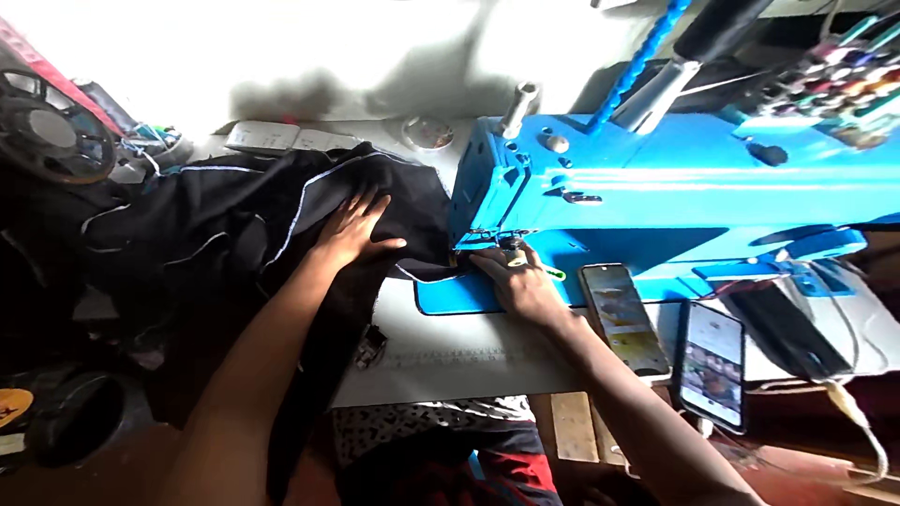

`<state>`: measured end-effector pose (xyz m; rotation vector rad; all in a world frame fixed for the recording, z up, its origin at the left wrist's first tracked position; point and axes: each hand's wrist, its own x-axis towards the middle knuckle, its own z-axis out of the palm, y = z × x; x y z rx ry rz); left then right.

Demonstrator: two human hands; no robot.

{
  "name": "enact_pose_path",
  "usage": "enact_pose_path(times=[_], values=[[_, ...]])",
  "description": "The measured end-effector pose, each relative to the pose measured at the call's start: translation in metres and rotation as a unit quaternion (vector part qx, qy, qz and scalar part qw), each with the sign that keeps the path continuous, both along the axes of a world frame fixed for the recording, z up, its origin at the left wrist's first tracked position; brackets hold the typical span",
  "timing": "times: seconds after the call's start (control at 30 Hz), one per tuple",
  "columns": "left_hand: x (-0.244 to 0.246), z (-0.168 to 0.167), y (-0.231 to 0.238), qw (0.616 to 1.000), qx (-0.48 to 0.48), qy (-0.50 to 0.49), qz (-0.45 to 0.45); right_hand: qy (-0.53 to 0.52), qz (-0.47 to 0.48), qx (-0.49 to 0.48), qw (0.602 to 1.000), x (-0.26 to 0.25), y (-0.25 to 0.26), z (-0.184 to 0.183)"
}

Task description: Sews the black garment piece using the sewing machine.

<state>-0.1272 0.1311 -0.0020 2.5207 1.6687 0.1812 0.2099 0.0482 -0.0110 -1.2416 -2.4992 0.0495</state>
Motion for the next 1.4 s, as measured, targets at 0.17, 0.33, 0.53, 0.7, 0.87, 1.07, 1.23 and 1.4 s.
enact_pose_path(times=[0.17, 0.33, 0.53, 0.7, 0.87, 1.07, 1.23, 1.4], values=[[0.001, -0.002, 0.011, 1.000, 0.012, 0.007, 0.010, 0.005, -0.017, 0.000, 1.000, -0.005, 0.004, 0.001], [0.000, -0.008, 0.021, 0.999, 0.040, -0.014, 0.014, -0.031, -0.049, -0.032, 0.998, -0.004, -0.002, 0.007], [0.017, 0.017, 0.017, 0.997, 0.044, -0.069, 0.016, 0.023, -0.201, -0.019, 0.979, 0.004, -0.032, 0.016], [0.075, 0.032, 0.005, 0.958, -0.048, -0.282, -0.012, 0.069, -0.176, -0.026, 0.982, 0.001, -0.055, 0.020], [0.106, -0.002, -0.013, 0.948, 0.077, -0.308, 0.033, 0.053, -0.162, -0.033, 0.985, 0.004, -0.064, 0.009], [0.105, 0.005, -0.035, 0.922, 0.061, -0.338, 0.177, 0.090, -0.210, -0.053, 0.972, 0.008, -0.059, 0.001], [0.081, 0.005, -0.068, 0.885, 0.098, -0.379, 0.251, 0.193, -0.229, -0.023, 0.954, 0.001, -0.064, -0.001], [0.077, 0.010, -0.130, 0.836, 0.134, -0.439, 0.301, 0.271, -0.222, -0.151, 0.924, -0.011, -0.087, 0.016]])
